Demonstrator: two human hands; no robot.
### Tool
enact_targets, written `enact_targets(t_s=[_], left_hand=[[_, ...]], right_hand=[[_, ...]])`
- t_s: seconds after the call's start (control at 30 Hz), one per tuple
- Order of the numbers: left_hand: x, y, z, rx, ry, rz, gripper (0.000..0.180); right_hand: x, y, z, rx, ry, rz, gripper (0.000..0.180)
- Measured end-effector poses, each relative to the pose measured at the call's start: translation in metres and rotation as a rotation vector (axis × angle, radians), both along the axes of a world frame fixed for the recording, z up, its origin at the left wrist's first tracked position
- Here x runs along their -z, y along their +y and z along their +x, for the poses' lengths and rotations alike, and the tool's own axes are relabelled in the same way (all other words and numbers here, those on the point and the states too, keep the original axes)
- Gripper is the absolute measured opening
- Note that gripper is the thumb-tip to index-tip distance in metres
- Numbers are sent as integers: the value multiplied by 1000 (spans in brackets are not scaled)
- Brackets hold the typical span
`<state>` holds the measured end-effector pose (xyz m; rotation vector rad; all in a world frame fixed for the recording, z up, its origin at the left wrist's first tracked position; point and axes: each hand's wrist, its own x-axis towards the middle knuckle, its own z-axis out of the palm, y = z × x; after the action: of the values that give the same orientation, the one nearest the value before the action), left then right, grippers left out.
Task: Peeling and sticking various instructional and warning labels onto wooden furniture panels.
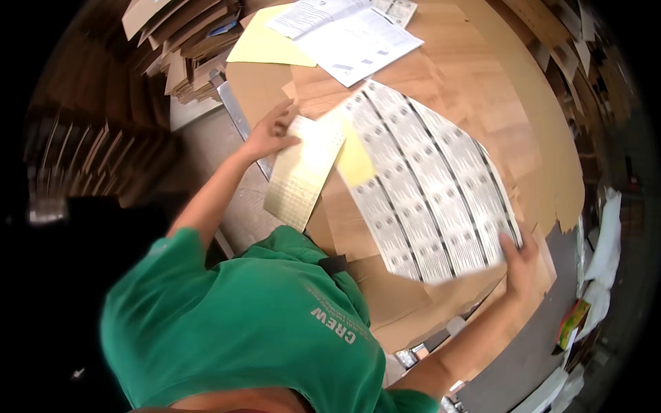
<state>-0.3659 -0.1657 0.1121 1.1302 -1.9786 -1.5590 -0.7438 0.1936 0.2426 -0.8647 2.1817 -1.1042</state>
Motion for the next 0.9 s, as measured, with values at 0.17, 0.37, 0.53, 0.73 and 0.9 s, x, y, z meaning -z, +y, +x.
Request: enact_targets(t_s=[0.17,0.37,0.53,0.73,0.9], left_hand=[[-12,-16,-97,164,106,-100,89],[-68,-20,-162,543,453,28,98],[-108,15,-156,861,423,224,89],[-80,47,-140,1229,339,222,76],[-75,51,-157,1046,81,503,65]], right_hand=[[-24,62,1,86,-69,-200,35],[2,84,4,283,-236,-392,38],[41,119,16,412,-365,-360,42],[82,142,17,388,-319,-297,38],[67,145,14,240,-401,-365,30]])
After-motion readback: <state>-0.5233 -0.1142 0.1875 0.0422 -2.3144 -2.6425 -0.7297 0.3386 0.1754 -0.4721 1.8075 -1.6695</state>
